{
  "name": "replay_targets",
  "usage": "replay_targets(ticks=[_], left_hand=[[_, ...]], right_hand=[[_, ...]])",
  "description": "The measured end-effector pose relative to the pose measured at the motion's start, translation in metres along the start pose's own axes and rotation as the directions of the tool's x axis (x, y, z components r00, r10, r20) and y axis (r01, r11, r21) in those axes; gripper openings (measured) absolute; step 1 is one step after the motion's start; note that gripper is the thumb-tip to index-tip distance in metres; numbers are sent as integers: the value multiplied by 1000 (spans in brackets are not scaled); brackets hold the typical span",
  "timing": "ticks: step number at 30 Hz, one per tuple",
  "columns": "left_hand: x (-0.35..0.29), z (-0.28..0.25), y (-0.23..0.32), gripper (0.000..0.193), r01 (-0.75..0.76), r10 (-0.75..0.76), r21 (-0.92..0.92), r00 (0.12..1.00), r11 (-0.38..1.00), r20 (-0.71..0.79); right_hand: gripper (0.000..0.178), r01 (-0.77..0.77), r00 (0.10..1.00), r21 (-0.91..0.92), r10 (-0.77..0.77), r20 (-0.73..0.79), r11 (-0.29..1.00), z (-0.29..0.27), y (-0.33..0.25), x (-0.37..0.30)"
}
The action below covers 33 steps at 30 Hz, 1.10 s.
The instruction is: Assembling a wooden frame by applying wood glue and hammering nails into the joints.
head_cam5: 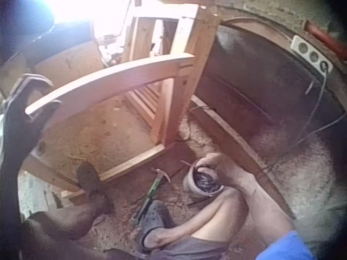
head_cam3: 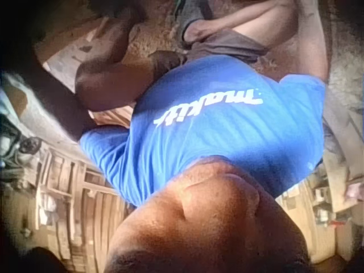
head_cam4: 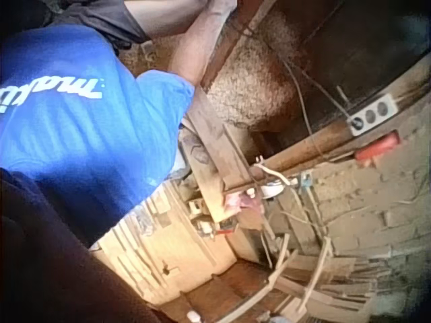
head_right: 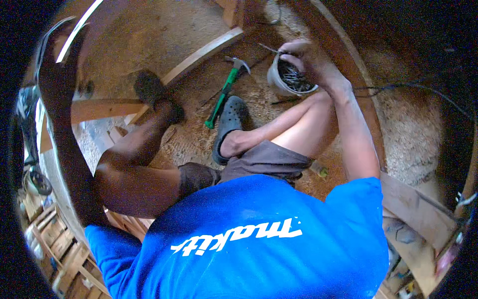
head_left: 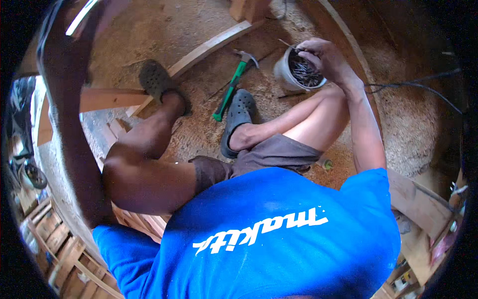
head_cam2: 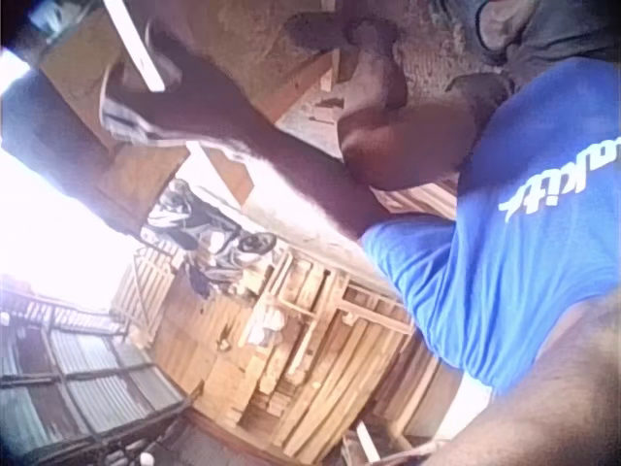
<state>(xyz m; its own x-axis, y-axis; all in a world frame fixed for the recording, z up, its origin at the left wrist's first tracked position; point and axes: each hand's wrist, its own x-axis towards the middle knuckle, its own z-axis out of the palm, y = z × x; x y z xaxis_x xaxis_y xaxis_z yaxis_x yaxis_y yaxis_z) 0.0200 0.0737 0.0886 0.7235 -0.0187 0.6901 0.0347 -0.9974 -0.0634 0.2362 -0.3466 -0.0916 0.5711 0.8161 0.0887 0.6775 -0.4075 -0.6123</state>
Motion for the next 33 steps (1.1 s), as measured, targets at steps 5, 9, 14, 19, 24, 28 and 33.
replay_targets(ticks=[5, 9, 14, 19, 24, 28, 33], left_hand=[[-24, -10, 85, 41, -14, 211, -456, 898, 890, 386], [-41, -46, 92, 11, 41, 139, -325, 849, 945, 510], [-76, -85, 56, 11, 411, -254, -245, 835, 878, 488], [-123, -122, -14, 11, 563, -558, -97, 826, 821, 76], [-141, -141, -112, 18, 615, -587, 87, 779, 784, -221], [-130, -115, -168, 20, 593, -592, 9, 804, 805, -60], [-146, -124, -149, 19, 498, -507, -102, 854, 861, -113]], right_hand=[[15, 532, 844, -40, -533, -62, 846, 5, -139, 46], [16, 655, 747, 49, -637, -188, 754, 9, -204, 67], [27, 140, 986, 718, -30, -164, 682, 88, -151, 109], [76, -348, 883, -364, 432, 183, 864, 260, -18, 100], [79, -541, 808, -280, 582, 86, 793, 362, 19, 64], [72, -617, 744, -291, 662, 86, 731, 366, 7, 68], [95, -659, 752, -329, 581, -311, 676, 393, 25, 47]])
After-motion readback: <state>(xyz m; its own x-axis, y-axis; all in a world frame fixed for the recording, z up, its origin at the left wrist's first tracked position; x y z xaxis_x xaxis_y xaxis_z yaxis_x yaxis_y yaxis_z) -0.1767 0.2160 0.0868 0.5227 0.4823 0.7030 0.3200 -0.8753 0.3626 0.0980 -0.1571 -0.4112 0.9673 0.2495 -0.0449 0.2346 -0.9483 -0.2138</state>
